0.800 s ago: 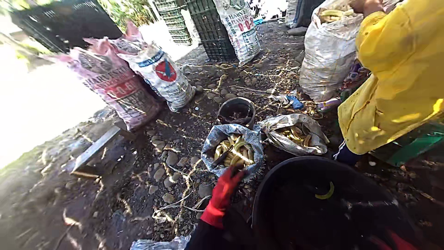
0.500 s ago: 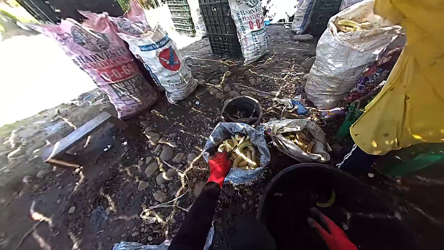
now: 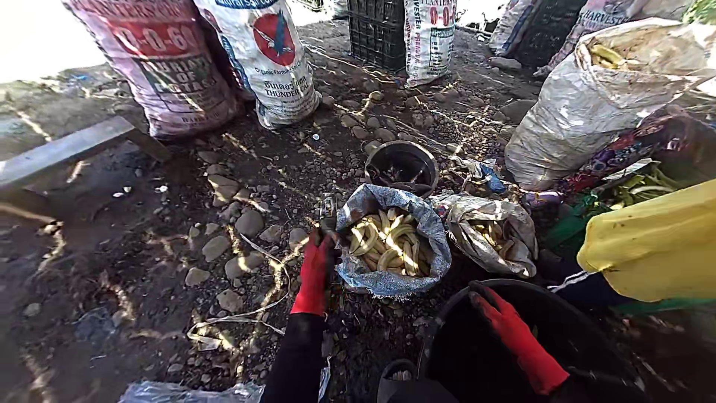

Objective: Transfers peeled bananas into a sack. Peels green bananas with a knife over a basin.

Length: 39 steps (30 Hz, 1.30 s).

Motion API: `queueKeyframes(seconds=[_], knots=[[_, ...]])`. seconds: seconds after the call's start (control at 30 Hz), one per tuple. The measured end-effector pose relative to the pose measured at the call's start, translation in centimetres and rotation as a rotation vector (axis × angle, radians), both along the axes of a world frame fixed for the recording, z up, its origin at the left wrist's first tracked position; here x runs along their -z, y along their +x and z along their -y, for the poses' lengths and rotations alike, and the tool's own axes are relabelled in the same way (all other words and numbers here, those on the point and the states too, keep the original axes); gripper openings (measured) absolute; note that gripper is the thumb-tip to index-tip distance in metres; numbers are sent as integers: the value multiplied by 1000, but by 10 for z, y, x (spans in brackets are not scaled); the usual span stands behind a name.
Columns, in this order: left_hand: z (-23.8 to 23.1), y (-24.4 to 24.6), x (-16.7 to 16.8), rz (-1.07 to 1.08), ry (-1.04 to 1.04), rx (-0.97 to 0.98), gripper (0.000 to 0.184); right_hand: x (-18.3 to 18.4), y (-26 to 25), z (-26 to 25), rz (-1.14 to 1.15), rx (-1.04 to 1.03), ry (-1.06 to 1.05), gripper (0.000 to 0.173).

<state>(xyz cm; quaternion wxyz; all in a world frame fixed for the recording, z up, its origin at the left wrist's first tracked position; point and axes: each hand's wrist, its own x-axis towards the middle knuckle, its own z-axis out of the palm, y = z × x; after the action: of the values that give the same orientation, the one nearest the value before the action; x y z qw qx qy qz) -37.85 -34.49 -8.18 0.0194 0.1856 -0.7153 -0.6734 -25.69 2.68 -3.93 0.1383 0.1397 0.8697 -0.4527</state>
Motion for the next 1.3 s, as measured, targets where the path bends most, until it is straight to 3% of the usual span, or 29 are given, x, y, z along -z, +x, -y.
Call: queueKeyframes(seconds=[0.07,0.13,0.2,0.27,0.37,0.47,0.53,0.6,0.73,0.83,0.9,0.97,1.03,1.1,1.2,1.27,1.3], knots=[[18,4,11,37,155,-198,54,2,-29,11,-24,4,21,48],[29,8,28,96,33,-330,61,5,-60,22,-44,9,80,49],[31,10,41,157,-147,-368,56,6,-90,34,-24,27,190,54],[25,10,37,190,-246,-333,52,7,-116,47,9,79,303,67],[6,-2,29,217,-309,-119,58,19,-142,64,58,178,395,87],[-10,-27,49,284,-273,3,59,45,-149,73,133,232,349,102],[-14,-33,70,261,-138,-82,54,63,-145,72,119,237,223,92],[-15,-23,79,161,131,-215,47,70,-136,68,86,219,118,67],[-17,36,69,-19,509,-253,38,63,-91,57,9,294,-71,41],[-9,110,33,-119,545,-177,32,40,-52,55,-20,368,-243,37],[8,158,14,-237,572,-195,39,17,-22,58,-61,391,-362,37],[25,188,-4,-355,543,-246,32,-8,8,69,-74,403,-414,41],[26,198,-22,-426,513,-299,15,-15,30,83,-24,413,-407,40],[22,199,-18,-334,522,-352,9,8,42,91,58,423,-432,43],[17,191,23,-136,411,-465,20,55,43,95,119,352,-433,41],[27,179,30,-181,400,-440,22,47,32,99,93,346,-384,36],[33,172,18,-221,405,-405,24,29,28,101,59,365,-366,32]])
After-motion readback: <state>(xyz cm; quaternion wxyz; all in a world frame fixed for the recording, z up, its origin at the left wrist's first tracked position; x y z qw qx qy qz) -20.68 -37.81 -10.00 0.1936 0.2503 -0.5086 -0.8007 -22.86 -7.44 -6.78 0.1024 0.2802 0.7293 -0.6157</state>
